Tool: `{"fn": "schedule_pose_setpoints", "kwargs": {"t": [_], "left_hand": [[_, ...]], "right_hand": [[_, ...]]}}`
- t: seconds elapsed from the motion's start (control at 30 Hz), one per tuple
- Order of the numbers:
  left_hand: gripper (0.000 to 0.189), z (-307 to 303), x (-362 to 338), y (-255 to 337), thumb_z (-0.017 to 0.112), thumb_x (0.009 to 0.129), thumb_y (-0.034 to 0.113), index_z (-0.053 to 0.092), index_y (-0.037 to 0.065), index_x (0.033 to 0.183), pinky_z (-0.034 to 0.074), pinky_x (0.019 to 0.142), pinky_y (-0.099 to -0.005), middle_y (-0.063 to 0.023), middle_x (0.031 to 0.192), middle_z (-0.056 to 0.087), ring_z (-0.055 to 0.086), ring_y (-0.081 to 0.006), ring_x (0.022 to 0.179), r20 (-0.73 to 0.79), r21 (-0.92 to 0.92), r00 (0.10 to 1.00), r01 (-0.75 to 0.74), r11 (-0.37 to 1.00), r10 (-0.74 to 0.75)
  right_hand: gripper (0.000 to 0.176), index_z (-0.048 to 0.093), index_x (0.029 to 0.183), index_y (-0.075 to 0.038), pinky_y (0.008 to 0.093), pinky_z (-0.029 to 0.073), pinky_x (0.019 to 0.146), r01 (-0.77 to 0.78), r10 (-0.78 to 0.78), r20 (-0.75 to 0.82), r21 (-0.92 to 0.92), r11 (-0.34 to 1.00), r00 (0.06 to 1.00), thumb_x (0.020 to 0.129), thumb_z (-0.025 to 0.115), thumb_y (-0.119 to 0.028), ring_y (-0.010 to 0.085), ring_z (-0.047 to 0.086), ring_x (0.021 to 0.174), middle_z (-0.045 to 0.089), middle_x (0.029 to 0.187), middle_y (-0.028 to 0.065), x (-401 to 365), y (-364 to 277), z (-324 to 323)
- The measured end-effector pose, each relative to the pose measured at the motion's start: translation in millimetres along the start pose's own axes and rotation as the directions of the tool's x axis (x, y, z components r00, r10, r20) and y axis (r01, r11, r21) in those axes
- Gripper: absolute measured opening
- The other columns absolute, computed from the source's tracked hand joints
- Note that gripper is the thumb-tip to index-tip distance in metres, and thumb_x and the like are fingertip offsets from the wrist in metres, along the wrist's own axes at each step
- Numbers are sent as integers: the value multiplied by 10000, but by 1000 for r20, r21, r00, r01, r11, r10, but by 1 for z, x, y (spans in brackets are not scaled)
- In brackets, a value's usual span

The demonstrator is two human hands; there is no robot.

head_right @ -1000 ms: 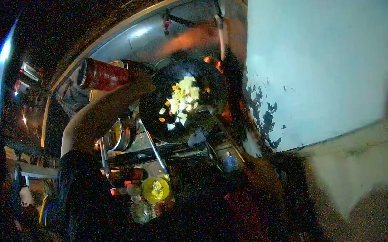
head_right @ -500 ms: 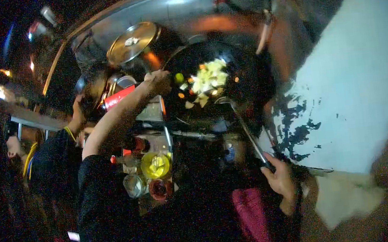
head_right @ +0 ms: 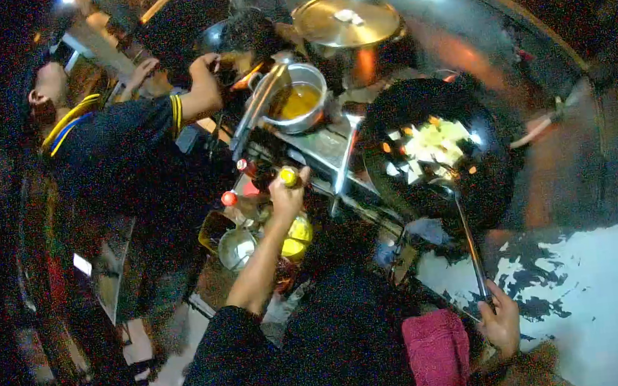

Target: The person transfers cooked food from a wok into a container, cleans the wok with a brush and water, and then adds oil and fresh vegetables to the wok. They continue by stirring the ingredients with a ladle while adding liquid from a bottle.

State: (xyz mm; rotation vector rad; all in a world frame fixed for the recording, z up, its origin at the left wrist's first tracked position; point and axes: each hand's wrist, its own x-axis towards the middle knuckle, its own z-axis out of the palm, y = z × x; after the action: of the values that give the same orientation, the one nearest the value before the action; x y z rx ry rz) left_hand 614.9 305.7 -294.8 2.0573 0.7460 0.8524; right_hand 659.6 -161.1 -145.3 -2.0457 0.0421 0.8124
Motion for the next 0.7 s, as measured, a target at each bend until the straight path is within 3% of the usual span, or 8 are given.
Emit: {"fn": "schedule_pose_setpoints", "kwargs": {"t": [0.13,0.2,0.23,0.27,0.4,0.53,0.6,0.7], "left_hand": [[231,-10,-18,-16,682,739,149,566,21,893,445,672,-277,-77,791,579,517,-133,700,-148,-108,969,184,977,-198],[406,-28,-24,-9,625,693,76,519,29,1081,437,779,-285,-109,978,567,537,-151,881,-165,22,985,64,998,-60],[509,-28,-30,-22,569,654,51,469,16,1152,414,858,-303,-125,1078,534,521,-186,990,-127,-40,976,174,984,-178],[456,-34,-34,-17,508,697,16,464,-8,1149,379,935,-319,-132,1114,520,494,-228,1077,-104,-84,952,280,956,-288],[428,-27,-31,-27,448,850,47,353,-49,1256,341,980,-326,-172,1178,491,451,-252,1145,-408,-403,840,185,896,-358],[564,-22,25,-66,629,803,252,397,-58,1214,378,910,-306,-181,1136,519,500,-232,1066,-350,-102,806,473,875,-477],[398,-23,45,-62,632,786,347,537,-28,884,445,714,-380,-193,840,619,601,-318,799,-431,-106,849,288,952,-305],[380,-25,68,-55,630,799,354,544,-15,823,460,616,-374,-181,689,608,592,-291,615,-354,95,913,250,964,-202]], "right_hand": [[495,356,1275,76,204,406,473,16,-15,20,-80,997,1000,811,526,41,70,462,559,561,846,62,10,-14,1],[494,358,1272,80,201,405,477,2,1,34,-77,997,999,808,524,44,72,467,566,563,851,65,14,-17,0],[493,359,1269,83,197,404,480,-18,20,35,-58,998,999,805,522,48,73,472,573,565,855,68,15,-18,-1],[490,367,1264,82,195,400,477,-16,17,4,-68,998,1000,800,520,50,78,479,569,565,849,68,16,-17,1],[492,382,1258,77,199,395,468,-31,30,-11,-56,998,999,789,528,43,85,477,537,564,844,66,12,-19,1],[498,388,1258,68,203,375,440,40,-40,-9,-24,999,999,786,542,29,83,469,514,566,797,53,4,-17,0],[499,388,1264,55,205,359,427,31,-34,-25,-82,996,999,792,545,22,77,461,502,570,773,47,1,-9,-4],[490,400,1256,50,208,358,430,16,-15,-51,15,1000,999,795,559,6,65,455,511,581,790,54,-3,-1,-2]]}}
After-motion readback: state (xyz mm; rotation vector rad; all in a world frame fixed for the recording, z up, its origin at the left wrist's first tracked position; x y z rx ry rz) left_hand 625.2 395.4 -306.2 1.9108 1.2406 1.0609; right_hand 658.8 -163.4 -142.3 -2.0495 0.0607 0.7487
